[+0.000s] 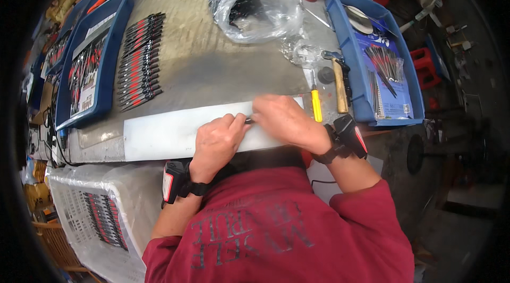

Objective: The person repeatedly picks up a metal blade and a black handle, inserts the blade into the handle, and places the assembled knife on the table. The process is repeated multiple times with different blades and handles.

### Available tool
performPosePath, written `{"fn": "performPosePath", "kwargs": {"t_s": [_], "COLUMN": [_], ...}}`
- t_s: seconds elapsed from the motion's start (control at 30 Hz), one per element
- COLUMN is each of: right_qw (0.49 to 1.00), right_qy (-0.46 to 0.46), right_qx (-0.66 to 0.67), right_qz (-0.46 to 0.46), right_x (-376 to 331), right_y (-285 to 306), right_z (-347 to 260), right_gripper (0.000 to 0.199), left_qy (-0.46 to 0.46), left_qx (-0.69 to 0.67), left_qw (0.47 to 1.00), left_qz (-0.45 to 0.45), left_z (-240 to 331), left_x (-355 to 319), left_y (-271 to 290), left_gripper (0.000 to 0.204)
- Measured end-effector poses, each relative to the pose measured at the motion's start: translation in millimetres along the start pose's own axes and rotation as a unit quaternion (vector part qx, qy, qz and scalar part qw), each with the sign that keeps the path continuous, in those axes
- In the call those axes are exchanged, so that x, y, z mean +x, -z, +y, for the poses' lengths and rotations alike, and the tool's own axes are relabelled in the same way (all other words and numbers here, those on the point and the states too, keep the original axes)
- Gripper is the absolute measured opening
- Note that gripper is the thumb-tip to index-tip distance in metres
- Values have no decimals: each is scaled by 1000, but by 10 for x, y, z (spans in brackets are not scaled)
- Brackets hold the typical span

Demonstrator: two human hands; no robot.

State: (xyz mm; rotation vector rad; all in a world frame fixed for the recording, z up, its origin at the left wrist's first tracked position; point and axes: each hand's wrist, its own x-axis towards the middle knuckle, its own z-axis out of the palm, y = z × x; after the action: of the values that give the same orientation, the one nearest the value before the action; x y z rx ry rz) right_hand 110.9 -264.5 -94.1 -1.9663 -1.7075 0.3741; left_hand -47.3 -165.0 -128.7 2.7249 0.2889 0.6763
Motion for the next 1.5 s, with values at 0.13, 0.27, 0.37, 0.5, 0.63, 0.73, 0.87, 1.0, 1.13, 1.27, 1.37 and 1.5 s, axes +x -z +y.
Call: {"fn": "performPosePath", "kwargs": {"t_s": [0.13, 0.27, 0.37, 0.5, 0.63, 0.73, 0.87, 1.0, 1.13, 1.27, 1.37, 1.5], "right_qw": [998, 994, 973, 961, 960, 960, 959, 947, 954, 960, 959, 962], "right_qy": [-41, -48, -122, -147, -173, -174, -169, -199, -165, -128, -123, -137], "right_qx": [46, 19, -58, -133, -175, -185, -198, -239, -235, -231, -233, -204], "right_qz": [-4, 95, 189, 194, 136, 120, 110, 76, 86, 95, 103, 123], "right_x": [-5, 23, 102, 188, 237, 240, 242, 265, 246, 215, 202, 202], "right_y": [115, 314, 542, 654, 592, 554, 508, 486, 473, 482, 475, 494], "right_z": [85, 359, 699, 1044, 1192, 1228, 1262, 1308, 1324, 1352, 1359, 1289], "right_gripper": [16, 15, 16, 15, 16, 18, 18, 17, 16, 15, 14, 14], "left_qy": [26, 38, 41, 38, 29, 24, 24, 23, 21, 25, 28, 27], "left_qx": [-59, -69, -66, -53, -40, -45, -52, -42, -47, -50, -51, -67], "left_qw": [998, 997, 997, 998, 999, 999, 998, 999, 999, 998, 998, 997], "left_qz": [21, 11, 13, 9, 8, 13, 16, 13, 17, 14, 10, 16], "left_z": [-2, -11, -12, -7, -15, -25, -26, -26, -29, -29, -27, -37], "left_x": [22, 26, 25, 25, 25, 23, 25, 25, 25, 17, 6, 3], "left_y": [36, 35, 27, 32, 35, 39, 36, 32, 39, 32, 31, 24], "left_gripper": [16, 16, 15, 16, 16, 16, 17, 18, 18, 17, 16, 19]}}
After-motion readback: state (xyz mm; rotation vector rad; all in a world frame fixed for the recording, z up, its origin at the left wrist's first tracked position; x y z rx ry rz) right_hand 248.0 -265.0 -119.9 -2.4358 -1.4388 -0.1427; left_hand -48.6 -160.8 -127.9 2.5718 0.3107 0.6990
